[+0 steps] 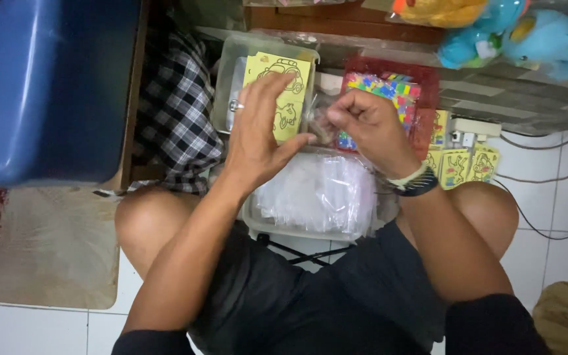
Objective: A person is packaging small illustrated cards and colorful stickers into individual plastic bags.
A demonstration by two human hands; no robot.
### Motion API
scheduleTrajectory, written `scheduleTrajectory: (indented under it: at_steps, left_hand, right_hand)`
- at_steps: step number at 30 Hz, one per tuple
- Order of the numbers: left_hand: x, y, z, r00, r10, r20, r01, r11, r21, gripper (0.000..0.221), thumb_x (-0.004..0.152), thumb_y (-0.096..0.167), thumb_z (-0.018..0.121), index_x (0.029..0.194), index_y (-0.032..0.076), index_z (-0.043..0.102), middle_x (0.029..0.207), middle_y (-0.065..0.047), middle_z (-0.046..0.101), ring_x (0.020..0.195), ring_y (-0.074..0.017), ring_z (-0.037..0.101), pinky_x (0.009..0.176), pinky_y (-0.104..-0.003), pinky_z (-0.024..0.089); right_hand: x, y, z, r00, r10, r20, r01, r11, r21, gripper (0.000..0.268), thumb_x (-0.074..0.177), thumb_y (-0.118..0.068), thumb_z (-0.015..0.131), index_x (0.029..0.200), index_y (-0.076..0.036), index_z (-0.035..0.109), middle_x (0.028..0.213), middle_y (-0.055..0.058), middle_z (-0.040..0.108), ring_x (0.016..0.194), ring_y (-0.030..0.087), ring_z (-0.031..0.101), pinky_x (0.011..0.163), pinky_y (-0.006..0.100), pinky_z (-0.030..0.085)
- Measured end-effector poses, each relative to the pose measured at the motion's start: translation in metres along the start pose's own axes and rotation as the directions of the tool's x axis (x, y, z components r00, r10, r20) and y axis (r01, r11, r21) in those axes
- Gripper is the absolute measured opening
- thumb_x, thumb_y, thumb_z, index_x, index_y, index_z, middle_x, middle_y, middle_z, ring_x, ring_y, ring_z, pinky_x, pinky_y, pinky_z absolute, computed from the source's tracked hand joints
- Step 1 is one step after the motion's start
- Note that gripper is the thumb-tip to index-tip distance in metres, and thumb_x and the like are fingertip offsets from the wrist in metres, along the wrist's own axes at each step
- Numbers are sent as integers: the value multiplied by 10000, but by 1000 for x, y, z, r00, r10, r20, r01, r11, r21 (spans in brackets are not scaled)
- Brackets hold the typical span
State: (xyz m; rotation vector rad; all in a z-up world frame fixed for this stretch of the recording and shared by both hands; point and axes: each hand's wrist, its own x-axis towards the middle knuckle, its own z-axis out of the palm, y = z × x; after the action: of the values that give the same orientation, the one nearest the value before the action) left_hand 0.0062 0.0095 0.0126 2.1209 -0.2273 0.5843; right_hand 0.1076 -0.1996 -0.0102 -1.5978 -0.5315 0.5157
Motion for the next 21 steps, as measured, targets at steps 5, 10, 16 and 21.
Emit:
scheduleTrajectory:
  at_steps: [5,10,16,21]
  left_hand:
    - [-4,-13,6,925,-323,202,370,890,-268,1059,747,159,972,1575,113,315,1387,-138,643,1380,-326,595,1214,-475,424]
    - [-7,-12,19,760,-523,386,648,660,-381,201,901,15,729,1101,13,739,946,-220,783,799,-240,793,696,-343,676]
    - [-21,-31,26,746,-558,364,659,537,-527,204,880,-12,760,1082,-16,729,866,-207,780,777,-182,776,696,-258,676]
    - [-19,-20,23,760,-566,319,648,618,-445,224,843,-13,788,1062,10,748,858,-184,781,742,-168,765,696,-261,672]
  right_hand:
    - [-5,-8,-2,992,49,115,-41,997,-66,68,956,-8,713,1017,18,697,907,83,721,836,93,629,782,225,517]
    - [-2,-3,3,998,-9,59,12,998,-57,95,985,-51,727,1042,24,714,817,99,732,745,85,634,687,241,528]
    - [-7,-12,-3,944,-321,-82,317,947,-57,217,1057,39,605,1264,75,554,987,220,684,888,236,665,803,325,551]
    - [-18,-11,-2,970,-229,79,239,957,-166,473,856,-147,879,1251,12,673,1296,151,621,1073,170,613,890,287,542]
